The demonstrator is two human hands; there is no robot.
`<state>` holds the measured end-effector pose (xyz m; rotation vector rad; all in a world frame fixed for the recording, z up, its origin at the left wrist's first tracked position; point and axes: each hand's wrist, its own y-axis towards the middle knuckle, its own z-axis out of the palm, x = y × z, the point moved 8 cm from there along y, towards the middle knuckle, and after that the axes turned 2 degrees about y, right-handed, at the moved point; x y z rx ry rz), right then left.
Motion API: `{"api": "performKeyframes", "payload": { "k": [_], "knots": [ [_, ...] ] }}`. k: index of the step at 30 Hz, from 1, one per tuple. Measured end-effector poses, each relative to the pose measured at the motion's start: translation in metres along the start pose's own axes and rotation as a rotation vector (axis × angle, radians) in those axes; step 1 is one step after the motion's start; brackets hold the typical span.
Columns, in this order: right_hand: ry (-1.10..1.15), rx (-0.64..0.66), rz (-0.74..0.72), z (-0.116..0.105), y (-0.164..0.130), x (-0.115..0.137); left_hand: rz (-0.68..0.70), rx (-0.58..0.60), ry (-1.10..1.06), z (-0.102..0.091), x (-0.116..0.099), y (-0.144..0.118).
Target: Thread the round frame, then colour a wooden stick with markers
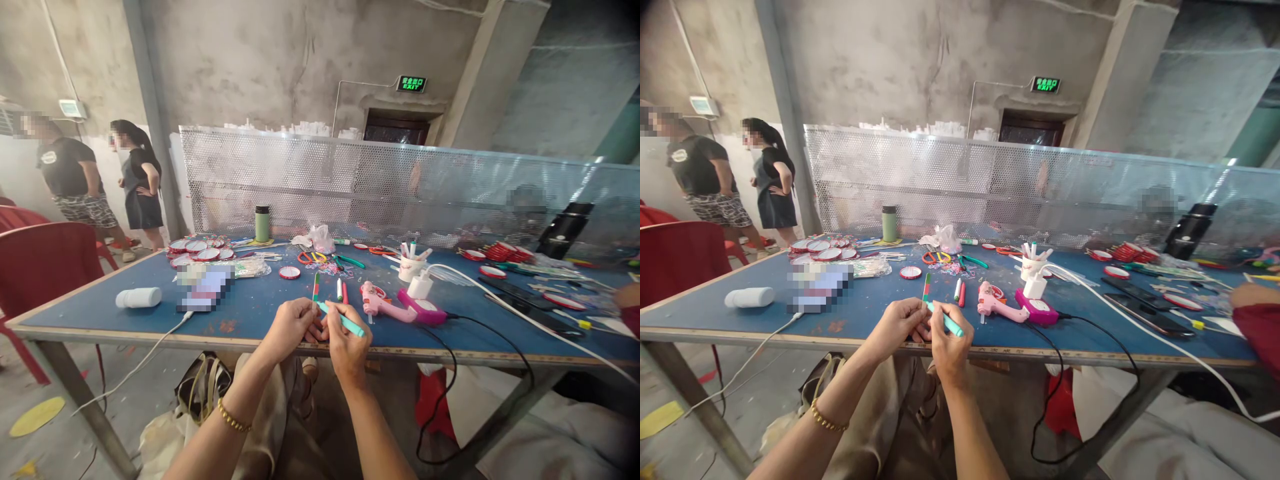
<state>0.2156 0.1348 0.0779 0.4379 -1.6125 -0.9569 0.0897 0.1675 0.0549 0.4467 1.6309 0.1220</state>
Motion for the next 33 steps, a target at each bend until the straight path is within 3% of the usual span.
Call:
{"api": "performKeyframes", "payload": {
  "k": [24,33],
  "knots": [
    [0.067,-0.044,0.044,-0.0026,-0.0015,-0.0028,-0.022,0.004,-0.020,0.0010,0.0012,-0.0008],
    [0.051,0.026,0.032,0.0038,-0.0035,-0.0081,-0.004,-0.009,-0.004,-0.0013,-0.0020,-0.0013]
  ]
}}
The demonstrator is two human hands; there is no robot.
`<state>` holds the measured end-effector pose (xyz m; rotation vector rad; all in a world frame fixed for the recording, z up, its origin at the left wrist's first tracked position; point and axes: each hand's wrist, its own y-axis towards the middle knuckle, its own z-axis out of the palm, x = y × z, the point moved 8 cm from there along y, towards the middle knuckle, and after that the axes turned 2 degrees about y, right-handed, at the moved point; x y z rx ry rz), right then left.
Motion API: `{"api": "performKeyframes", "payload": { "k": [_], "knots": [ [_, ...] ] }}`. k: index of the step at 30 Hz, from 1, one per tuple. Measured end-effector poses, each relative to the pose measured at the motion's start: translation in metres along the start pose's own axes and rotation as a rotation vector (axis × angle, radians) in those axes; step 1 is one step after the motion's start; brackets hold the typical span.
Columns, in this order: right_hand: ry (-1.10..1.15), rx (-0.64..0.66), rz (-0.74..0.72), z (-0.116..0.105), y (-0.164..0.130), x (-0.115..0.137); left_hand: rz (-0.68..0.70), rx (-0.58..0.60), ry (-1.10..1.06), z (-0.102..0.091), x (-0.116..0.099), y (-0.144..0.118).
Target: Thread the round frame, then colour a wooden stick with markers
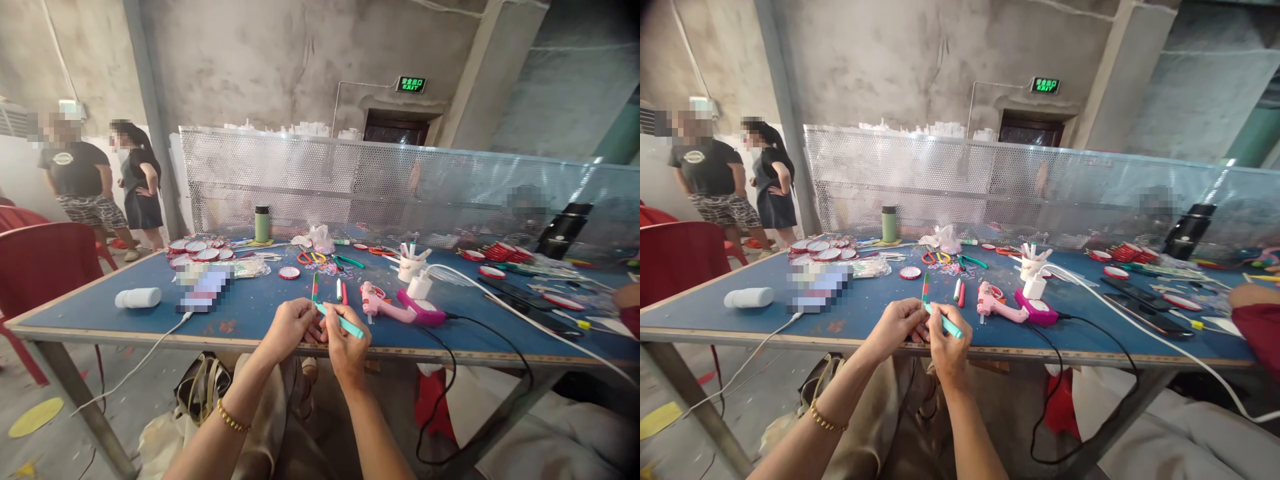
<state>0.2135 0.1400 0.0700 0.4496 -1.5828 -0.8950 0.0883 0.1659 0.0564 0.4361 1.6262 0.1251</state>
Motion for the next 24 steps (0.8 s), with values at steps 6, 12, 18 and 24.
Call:
{"api": "performKeyframes", "payload": {
  "k": [6,12,18,24],
  "knots": [
    [-0.021,-0.004,-0.010,0.0003,0.0004,0.0033,0.003,-0.001,0.001,-0.0008,-0.0009,0.0002],
    [-0.035,-0.005,-0.016,0.0003,0.0008,0.0041,0.005,-0.003,0.004,-0.0006,-0.0018,-0.0011],
    [-0.029,0.005,-0.008,0.0007,0.0006,0.0027,0.006,-0.005,0.009,-0.0009,-0.0022,-0.0013],
    [-0.035,0.008,-0.012,-0.0002,0.0009,0.0029,0.002,0.001,0.009,0.0014,-0.0019,-0.0012]
  ]
}}
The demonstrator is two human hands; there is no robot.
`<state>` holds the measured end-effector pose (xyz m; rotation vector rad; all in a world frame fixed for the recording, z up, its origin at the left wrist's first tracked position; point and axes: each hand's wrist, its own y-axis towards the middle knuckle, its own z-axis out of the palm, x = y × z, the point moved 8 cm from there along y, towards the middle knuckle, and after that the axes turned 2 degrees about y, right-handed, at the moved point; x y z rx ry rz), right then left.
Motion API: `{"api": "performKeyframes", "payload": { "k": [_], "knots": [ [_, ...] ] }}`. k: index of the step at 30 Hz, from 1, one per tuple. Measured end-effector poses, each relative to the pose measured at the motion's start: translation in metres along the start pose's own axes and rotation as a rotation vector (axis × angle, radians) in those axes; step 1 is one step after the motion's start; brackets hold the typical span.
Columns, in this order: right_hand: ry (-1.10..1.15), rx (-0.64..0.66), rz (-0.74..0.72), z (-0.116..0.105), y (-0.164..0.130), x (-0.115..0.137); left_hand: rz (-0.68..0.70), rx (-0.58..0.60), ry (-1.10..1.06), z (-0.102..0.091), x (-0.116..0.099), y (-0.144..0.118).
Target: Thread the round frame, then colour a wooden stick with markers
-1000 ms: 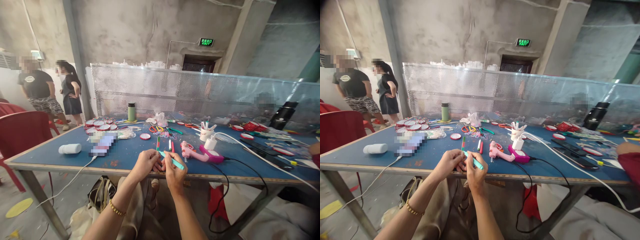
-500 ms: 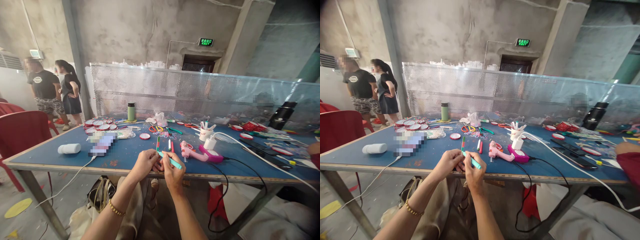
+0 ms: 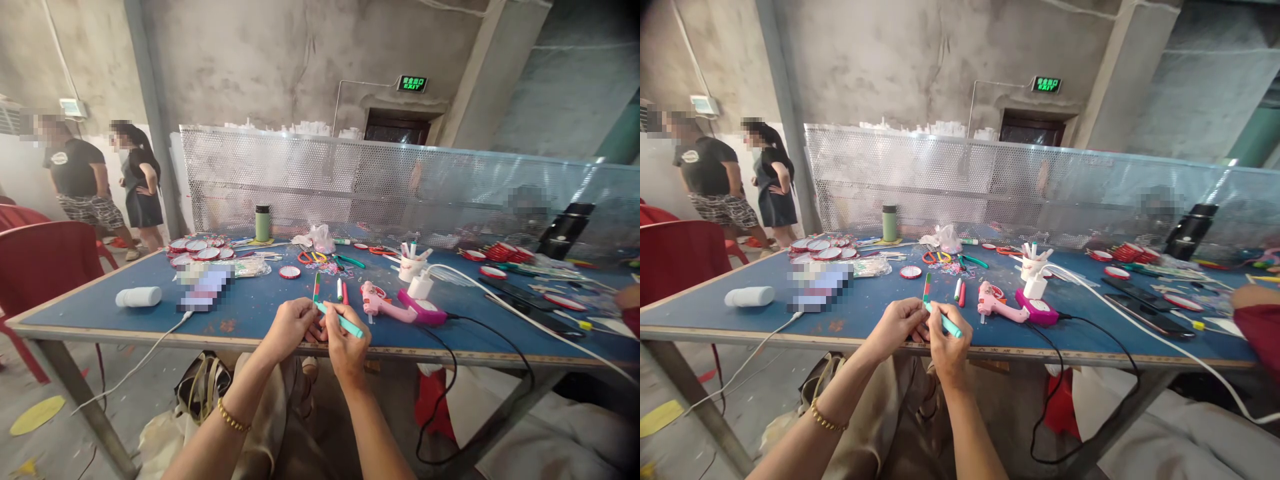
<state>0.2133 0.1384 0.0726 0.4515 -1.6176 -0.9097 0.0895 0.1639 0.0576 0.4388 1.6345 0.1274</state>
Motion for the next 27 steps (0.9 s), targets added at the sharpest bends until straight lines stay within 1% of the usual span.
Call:
{"api": "performKeyframes", "payload": {
  "k": [8,20,27],
  "knots": [
    [-0.001,0.000,-0.002,-0.0005,0.0002,-0.0029,0.001,0.001,-0.003,0.0004,-0.0004,0.0012],
    [-0.011,-0.015,-0.012,-0.0015,0.0014,0.0040,0.001,-0.004,-0.009,0.0003,-0.0007,0.0008],
    [-0.016,-0.025,-0.011,-0.0022,0.0011,0.0026,-0.001,-0.009,-0.011,0.0001,-0.0004,0.0007]
  ]
}}
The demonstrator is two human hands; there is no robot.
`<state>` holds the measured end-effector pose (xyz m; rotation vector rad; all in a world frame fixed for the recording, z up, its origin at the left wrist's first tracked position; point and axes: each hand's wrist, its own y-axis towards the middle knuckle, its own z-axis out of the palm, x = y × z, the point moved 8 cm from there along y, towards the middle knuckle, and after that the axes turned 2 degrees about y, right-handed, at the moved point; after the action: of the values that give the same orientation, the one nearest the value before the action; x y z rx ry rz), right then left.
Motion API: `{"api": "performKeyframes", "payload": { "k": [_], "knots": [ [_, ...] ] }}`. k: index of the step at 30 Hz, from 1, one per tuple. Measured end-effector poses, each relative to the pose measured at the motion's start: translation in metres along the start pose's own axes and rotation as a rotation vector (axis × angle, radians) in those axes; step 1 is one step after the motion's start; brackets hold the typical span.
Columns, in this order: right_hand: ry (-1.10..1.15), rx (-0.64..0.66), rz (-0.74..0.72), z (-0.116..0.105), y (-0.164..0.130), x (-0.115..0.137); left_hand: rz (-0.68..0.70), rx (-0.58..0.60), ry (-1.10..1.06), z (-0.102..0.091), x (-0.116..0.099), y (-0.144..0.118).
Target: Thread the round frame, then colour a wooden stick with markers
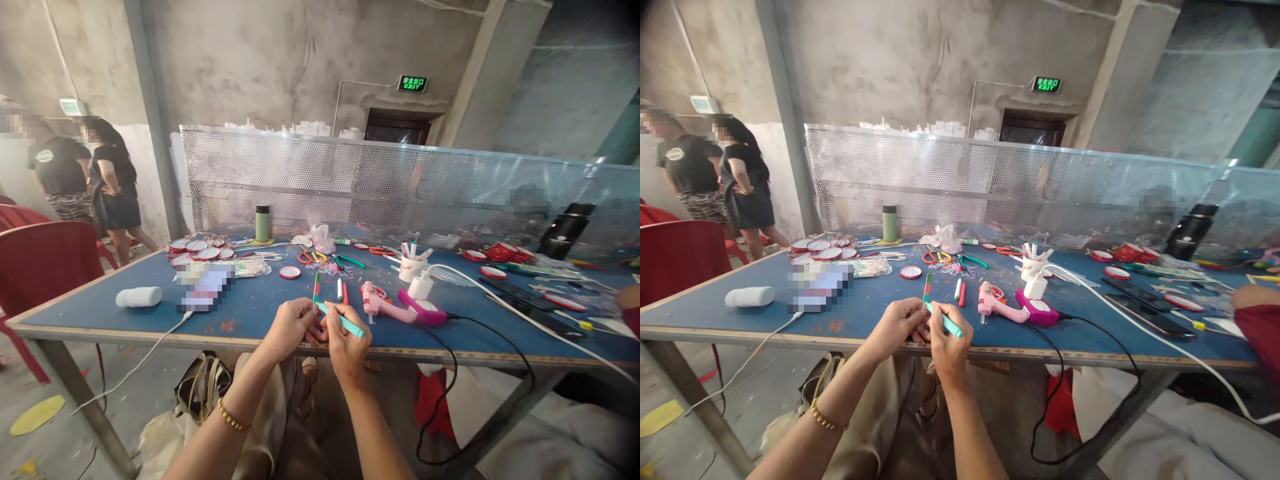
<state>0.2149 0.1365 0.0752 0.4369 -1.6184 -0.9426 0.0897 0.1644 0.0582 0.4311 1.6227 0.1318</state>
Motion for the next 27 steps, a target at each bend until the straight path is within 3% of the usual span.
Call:
{"api": "performKeyframes", "payload": {
  "k": [27],
  "knots": [
    [-0.023,-0.025,0.005,-0.0008,-0.0011,-0.0022,0.008,0.017,0.021,-0.0013,0.0032,0.0013]
  ]
}}
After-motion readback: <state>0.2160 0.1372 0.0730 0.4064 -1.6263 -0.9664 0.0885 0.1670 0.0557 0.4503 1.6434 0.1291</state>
